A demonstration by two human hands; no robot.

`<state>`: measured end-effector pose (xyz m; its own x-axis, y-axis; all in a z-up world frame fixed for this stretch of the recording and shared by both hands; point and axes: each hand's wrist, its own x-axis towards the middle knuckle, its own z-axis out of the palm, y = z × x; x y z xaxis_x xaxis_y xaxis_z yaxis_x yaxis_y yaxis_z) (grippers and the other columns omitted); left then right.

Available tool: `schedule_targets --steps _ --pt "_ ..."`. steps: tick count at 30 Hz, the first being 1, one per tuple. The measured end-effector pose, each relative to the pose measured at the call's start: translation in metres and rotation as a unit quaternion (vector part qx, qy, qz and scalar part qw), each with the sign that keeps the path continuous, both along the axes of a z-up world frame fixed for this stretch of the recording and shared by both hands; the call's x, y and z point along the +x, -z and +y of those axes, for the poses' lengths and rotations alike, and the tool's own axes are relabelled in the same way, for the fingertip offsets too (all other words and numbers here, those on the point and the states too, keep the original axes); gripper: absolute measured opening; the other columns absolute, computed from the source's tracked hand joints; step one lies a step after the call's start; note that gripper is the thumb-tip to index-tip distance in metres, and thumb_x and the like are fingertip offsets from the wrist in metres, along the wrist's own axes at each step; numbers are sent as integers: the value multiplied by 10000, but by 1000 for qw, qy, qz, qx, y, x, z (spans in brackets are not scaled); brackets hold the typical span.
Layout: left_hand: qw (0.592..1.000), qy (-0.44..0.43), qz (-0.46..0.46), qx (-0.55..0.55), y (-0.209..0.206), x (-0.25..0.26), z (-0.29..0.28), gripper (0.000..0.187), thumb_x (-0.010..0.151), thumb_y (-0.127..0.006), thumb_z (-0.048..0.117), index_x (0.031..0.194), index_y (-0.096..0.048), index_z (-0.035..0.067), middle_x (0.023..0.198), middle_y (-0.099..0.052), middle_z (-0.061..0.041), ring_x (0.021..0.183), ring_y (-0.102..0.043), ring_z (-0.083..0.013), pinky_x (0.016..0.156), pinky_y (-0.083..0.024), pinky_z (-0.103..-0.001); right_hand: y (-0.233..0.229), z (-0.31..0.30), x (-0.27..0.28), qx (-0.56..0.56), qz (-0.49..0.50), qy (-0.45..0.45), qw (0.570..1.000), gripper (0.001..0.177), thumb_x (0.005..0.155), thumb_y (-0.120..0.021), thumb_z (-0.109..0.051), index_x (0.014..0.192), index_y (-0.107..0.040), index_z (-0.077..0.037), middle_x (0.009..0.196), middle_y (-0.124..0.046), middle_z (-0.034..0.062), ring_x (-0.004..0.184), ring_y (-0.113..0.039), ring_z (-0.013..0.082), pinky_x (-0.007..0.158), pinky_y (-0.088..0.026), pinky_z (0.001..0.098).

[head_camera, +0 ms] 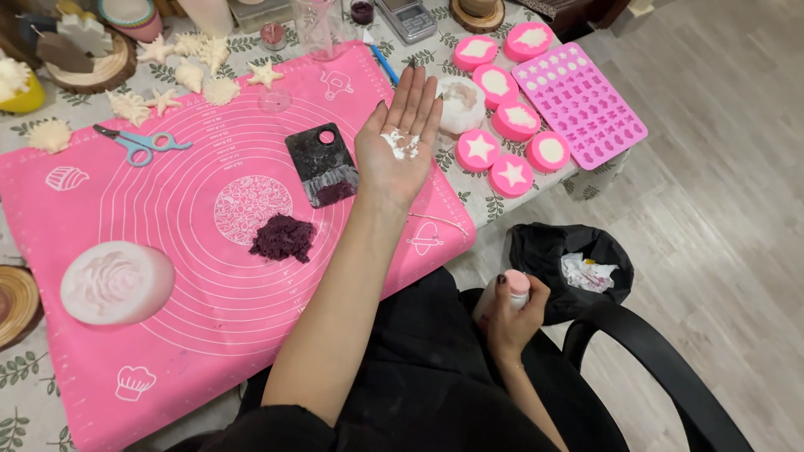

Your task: Preparing pliable purple molding material with a scraper and pressing it into a floral-shaped mold.

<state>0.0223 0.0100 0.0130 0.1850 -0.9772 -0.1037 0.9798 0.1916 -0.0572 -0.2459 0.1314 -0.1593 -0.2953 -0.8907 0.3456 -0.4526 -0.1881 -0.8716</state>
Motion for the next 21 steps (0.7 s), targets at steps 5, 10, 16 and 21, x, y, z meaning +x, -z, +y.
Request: schedule_targets --steps 5,10,16,21 --pt "1000 6 0 -3 -1 -3 -1 505 1095 -218 220 1430 -501 -29 1463 -552 -153 1424 -475 -291 1215 -381 -451 4 -6 -2 19 -1 14 1000 359 1009 -682 -308 1171 -596 1 1037 -679 106 922 -657 184 838 -524 306" --pt "1000 9 -3 -10 3 -1 -3 501 1102 -220 221 1431 -499 -33 1455 -553 -157 1422 -481 -289 1218 -383 -455 -10 -3 -5 -20 23 -34 999 353 1068 -603 -293 1266 -625 -1 1106 -681 112 993 -657 201 899 -509 308" --pt "1000 0 -2 -19 10 -1 1 499 1102 -223 215 1432 -496 -41 1460 -552 -153 1423 -482 -290 1221 -387 -459 -9 -5 6 21 17 -80 996 335 1015 -646 -251 1234 -639 4 1082 -697 119 977 -675 211 890 -524 316" --pt "1000 -6 -6 7 8 1 1 500 1092 -225 211 1424 -504 -39 1464 -553 -159 1418 -487 -291 1211 -392 -451 -3 -9 8 18 31 -70 997 358 960 -726 -230 1173 -586 23 1068 -685 125 960 -682 205 876 -531 315"
